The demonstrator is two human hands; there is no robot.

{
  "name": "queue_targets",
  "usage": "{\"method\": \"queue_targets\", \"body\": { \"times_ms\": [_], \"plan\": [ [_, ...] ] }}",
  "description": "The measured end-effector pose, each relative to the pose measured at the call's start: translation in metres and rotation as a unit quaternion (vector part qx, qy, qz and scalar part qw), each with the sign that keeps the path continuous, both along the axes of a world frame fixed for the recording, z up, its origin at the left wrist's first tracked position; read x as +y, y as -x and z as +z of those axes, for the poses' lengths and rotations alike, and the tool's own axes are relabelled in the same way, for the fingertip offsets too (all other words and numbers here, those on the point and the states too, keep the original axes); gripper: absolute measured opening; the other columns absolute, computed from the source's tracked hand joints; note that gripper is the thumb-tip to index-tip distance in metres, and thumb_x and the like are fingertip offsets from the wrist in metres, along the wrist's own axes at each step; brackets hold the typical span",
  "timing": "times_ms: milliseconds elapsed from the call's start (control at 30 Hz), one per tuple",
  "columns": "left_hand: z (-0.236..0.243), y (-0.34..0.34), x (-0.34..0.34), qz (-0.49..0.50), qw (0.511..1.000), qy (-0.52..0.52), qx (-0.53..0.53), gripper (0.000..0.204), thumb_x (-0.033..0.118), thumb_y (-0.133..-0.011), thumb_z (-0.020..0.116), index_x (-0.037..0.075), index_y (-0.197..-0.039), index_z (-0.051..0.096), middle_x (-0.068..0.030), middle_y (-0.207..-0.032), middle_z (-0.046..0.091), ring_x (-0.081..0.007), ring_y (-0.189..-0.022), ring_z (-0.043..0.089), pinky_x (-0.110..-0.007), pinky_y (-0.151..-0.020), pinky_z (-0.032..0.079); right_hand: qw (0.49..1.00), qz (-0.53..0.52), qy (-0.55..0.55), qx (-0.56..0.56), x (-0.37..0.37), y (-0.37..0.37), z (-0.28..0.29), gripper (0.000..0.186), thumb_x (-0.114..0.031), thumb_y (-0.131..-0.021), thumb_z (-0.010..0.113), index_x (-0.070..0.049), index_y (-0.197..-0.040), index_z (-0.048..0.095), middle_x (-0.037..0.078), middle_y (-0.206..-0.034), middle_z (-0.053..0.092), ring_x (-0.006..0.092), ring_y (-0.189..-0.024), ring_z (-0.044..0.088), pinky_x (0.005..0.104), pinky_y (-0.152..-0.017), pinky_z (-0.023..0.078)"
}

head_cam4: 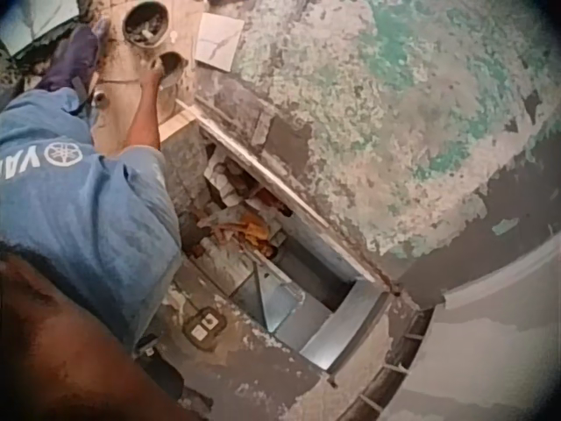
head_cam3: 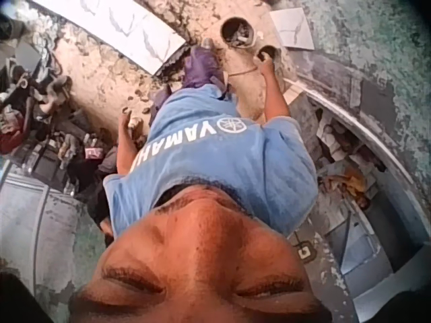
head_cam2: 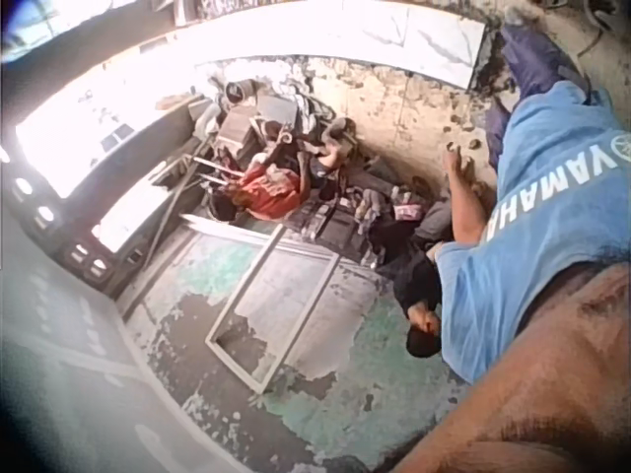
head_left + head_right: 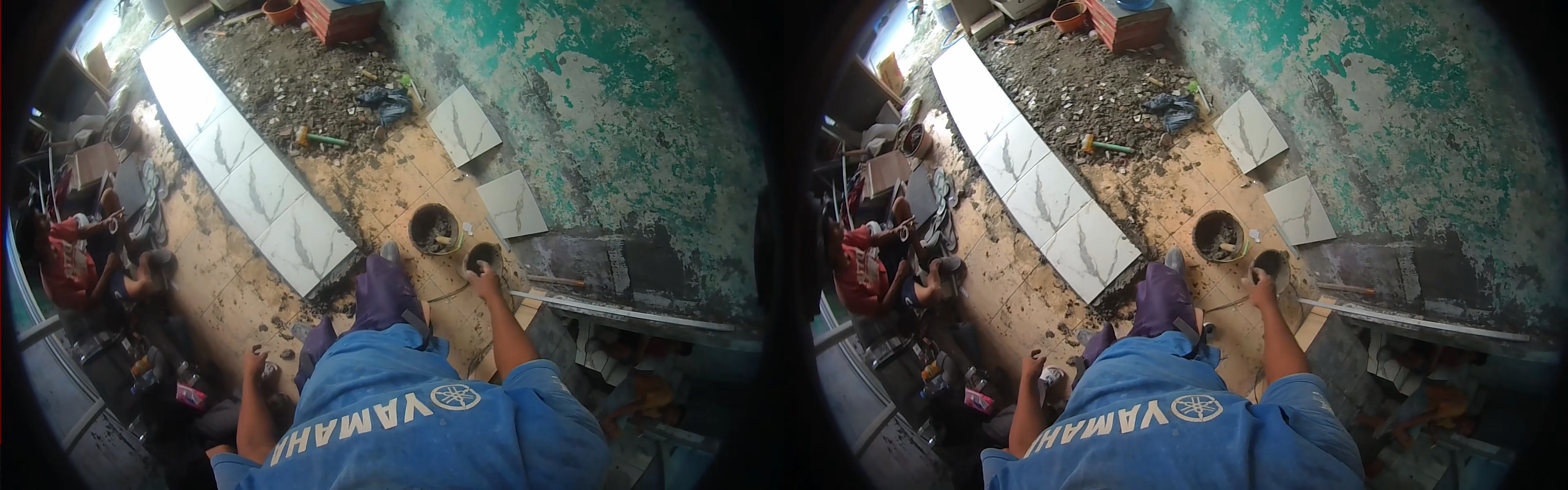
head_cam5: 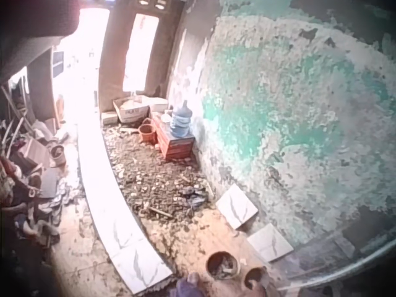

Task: The person installs a floor tile by placing it onto the mortar by hand, aligning it with a metal straight edge, and tapping it with a mallet.

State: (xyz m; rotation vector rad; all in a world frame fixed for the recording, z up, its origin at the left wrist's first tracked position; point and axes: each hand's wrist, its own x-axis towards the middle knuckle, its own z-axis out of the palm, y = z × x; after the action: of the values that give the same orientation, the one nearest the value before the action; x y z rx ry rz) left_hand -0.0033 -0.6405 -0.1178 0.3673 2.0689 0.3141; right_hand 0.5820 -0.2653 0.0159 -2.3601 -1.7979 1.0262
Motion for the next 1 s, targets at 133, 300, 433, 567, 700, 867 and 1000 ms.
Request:
{"method": "queue_targets", "body": {
  "times_ms": [133,300,433,567,700,867,1000],
  "plan": [
    [0.026,-0.019,0.062,0.003,0.999,0.010,0.035,0.045,0.012,-0.074,0.067,-0.001,-0.116,0.060,-0.0230,-0.095,0.067,-0.0260,-0.083,0.066,-0.035,-0.074,0.051,0.994,0.019,-0.049,-0.101,0.128,-0.066,-0.014,0.070,-0.039,-0.078,0.070,-0.001,-0.132,0.047,0.026,-0.128,0.051,0.0381,-0.120,0.050,0.0423,-0.100,0.041],
    [0.033,-0.068,0.113,-0.058,0.993,0.028,0.103,0.037,0.014,-0.073,0.067,-0.002,-0.107,0.063,-0.0224,-0.090,0.068,-0.0288,-0.083,0.068,-0.036,-0.075,0.051,0.981,0.065,-0.078,-0.167,0.372,-0.112,-0.121,0.083,-0.047,-0.077,0.070,-0.002,-0.138,0.039,0.028,-0.139,0.039,0.0401,-0.131,0.036,0.0444,-0.107,0.032],
    [0.056,-0.118,0.141,-0.063,0.984,0.159,0.047,0.038,0.016,-0.075,0.067,-0.002,-0.108,0.062,-0.0205,-0.091,0.068,-0.0284,-0.085,0.067,-0.036,-0.078,0.051,0.964,0.123,-0.064,-0.227,0.538,-0.140,-0.233,0.090,-0.052,-0.080,0.065,0.001,-0.142,0.029,0.029,-0.145,0.029,0.0419,-0.135,0.029,0.0456,-0.111,0.026],
    [0.066,-0.161,0.262,-0.058,0.966,0.245,0.054,0.038,0.014,-0.078,0.067,-0.002,-0.113,0.059,-0.0158,-0.090,0.069,-0.0244,-0.083,0.067,-0.034,-0.075,0.052,0.949,0.105,-0.062,-0.290,0.659,-0.193,-0.285,0.090,-0.052,-0.082,0.063,0.005,-0.142,0.028,0.028,-0.147,0.027,0.0395,-0.136,0.029,0.0437,-0.112,0.025],
    [0.081,-0.165,0.286,-0.013,0.959,0.279,0.046,0.036,0.012,-0.080,0.066,-0.003,-0.112,0.059,-0.0159,-0.090,0.069,-0.0238,-0.081,0.067,-0.032,-0.074,0.052,0.949,0.101,-0.072,-0.289,0.710,-0.159,-0.326,0.083,-0.048,-0.082,0.065,0.002,-0.141,0.033,0.025,-0.145,0.032,0.0392,-0.134,0.032,0.0442,-0.109,0.030],
    [0.065,-0.165,0.310,0.043,0.954,0.296,0.019,0.033,0.009,-0.083,0.061,-0.003,-0.114,0.056,-0.0119,-0.091,0.065,-0.0168,-0.080,0.063,-0.029,-0.071,0.051,0.922,0.113,-0.098,-0.358,0.737,-0.188,-0.360,0.075,-0.044,-0.082,0.067,0.001,-0.136,0.039,0.024,-0.135,0.044,0.0383,-0.126,0.043,0.0456,-0.105,0.035],
    [0.083,-0.172,0.336,0.062,0.965,0.253,0.027,0.032,0.007,-0.086,0.062,-0.002,-0.116,0.055,-0.0083,-0.086,0.064,-0.0119,-0.072,0.059,-0.024,-0.064,0.048,0.921,0.172,-0.177,-0.301,0.716,-0.182,-0.361,0.060,-0.037,-0.084,0.065,0.001,-0.127,0.048,0.025,-0.124,0.052,0.0377,-0.118,0.049,0.0427,-0.099,0.041]
  ]
}}
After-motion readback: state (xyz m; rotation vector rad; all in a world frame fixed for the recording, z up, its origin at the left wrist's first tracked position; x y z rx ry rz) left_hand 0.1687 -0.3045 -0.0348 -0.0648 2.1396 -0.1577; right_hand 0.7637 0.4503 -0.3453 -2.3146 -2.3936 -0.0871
